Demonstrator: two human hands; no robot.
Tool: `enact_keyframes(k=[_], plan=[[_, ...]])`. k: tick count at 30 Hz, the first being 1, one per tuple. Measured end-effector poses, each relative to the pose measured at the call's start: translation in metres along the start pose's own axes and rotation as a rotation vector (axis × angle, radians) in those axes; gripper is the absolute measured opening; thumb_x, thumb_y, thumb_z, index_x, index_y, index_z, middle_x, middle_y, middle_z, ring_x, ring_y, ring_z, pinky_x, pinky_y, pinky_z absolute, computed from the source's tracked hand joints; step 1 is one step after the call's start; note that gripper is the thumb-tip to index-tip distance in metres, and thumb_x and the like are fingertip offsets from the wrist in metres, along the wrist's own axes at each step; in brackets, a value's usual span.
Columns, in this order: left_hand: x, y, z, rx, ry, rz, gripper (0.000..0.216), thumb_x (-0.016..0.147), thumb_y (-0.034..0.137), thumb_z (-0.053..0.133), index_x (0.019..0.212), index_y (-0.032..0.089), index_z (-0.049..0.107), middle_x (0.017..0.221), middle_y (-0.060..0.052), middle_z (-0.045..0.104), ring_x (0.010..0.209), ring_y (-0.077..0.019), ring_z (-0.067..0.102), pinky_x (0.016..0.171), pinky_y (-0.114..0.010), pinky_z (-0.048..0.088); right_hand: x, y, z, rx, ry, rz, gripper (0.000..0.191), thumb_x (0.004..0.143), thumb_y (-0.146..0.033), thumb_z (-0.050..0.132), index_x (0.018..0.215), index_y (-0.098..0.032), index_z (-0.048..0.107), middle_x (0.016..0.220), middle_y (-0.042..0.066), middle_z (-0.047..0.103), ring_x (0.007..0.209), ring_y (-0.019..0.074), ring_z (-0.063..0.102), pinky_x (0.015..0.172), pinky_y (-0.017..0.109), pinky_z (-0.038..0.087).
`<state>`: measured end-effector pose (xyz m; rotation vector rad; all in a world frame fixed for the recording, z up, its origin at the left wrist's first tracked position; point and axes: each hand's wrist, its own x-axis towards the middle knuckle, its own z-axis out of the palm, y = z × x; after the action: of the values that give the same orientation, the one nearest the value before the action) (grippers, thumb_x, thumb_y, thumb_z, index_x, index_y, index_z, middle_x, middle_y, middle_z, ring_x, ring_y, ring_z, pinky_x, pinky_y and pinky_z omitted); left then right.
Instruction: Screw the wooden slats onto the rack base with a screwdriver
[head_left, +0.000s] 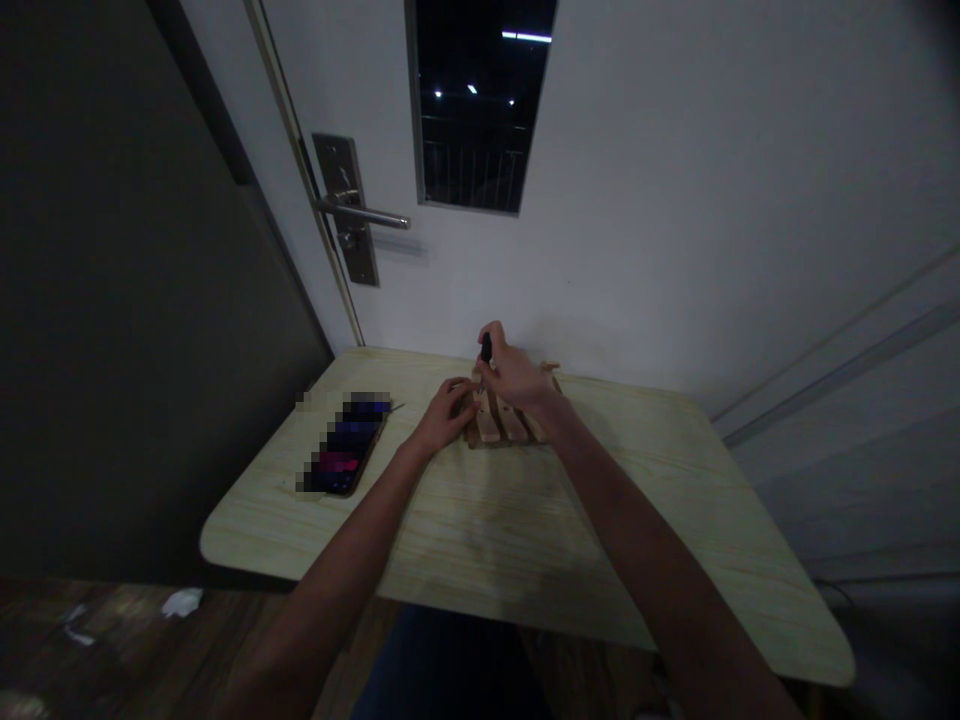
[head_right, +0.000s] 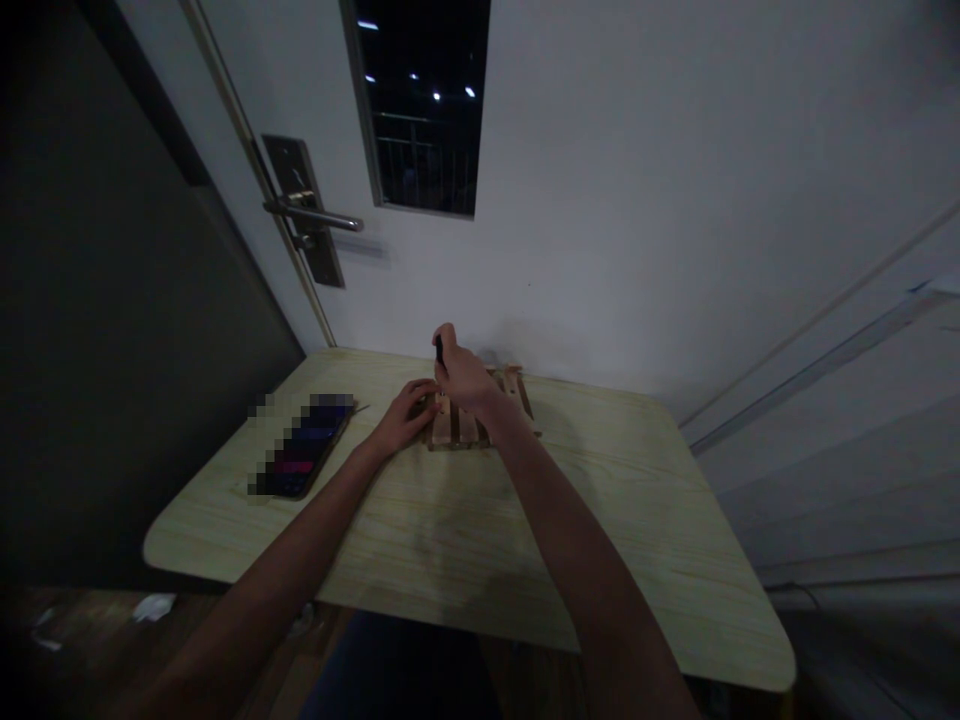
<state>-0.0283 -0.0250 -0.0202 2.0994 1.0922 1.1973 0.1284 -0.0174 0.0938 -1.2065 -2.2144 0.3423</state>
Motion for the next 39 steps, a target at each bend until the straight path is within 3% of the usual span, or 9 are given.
enact_keyframes(k=[9, 14, 26, 39], plan=[[0.001, -0.004, 0.001, 0.003, -0.002, -0.004, 0.036, 0.086, 0.038, 0.052, 0.117, 0.021, 0.056, 0.121, -0.011, 0.050, 0.118, -0.0241, 0.049, 0.106, -0.044, 0.039, -0.001, -0.010, -0.002, -0.028, -0.040, 0.051, 0.035, 0.081, -0.018, 0.038, 0.116, -0.017, 0.035, 0.078, 0.007, 0.058, 0.062, 0.0177, 0.052, 0.059, 0.031, 0.040], [0.000, -0.003, 0.001, -0.003, 0.001, 0.001, 0.035, 0.086, 0.039, 0.051, 0.117, 0.021, 0.057, 0.122, -0.010, 0.050, 0.117, -0.0237, 0.050, 0.105, -0.043, 0.040, 0.001, -0.001, 0.005, 0.004, -0.012, 0.033, 0.045, 0.081, -0.021, 0.038, 0.125, -0.019, 0.031, 0.076, 0.005, 0.059, 0.061, 0.0181, 0.053, 0.060, 0.033, 0.042], [0.000, -0.006, 0.002, 0.015, 0.002, 0.005, 0.036, 0.087, 0.038, 0.051, 0.118, 0.021, 0.056, 0.123, -0.010, 0.050, 0.117, -0.0228, 0.050, 0.105, -0.041, 0.040, 0.004, 0.005, 0.012, 0.015, 0.022, -0.004, 0.046, 0.080, -0.019, 0.039, 0.125, -0.018, 0.031, 0.073, 0.004, 0.059, 0.062, 0.0183, 0.053, 0.061, 0.034, 0.042], [0.000, -0.003, 0.001, 0.004, -0.011, -0.010, 0.037, 0.087, 0.038, 0.050, 0.117, 0.018, 0.057, 0.124, -0.012, 0.049, 0.118, -0.0229, 0.050, 0.105, -0.040, 0.040, 0.001, 0.005, 0.014, 0.068, 0.060, 0.001, 0.034, 0.084, -0.017, 0.039, 0.117, -0.014, 0.035, 0.067, -0.003, 0.054, 0.059, 0.0093, 0.043, 0.060, 0.024, 0.036]])
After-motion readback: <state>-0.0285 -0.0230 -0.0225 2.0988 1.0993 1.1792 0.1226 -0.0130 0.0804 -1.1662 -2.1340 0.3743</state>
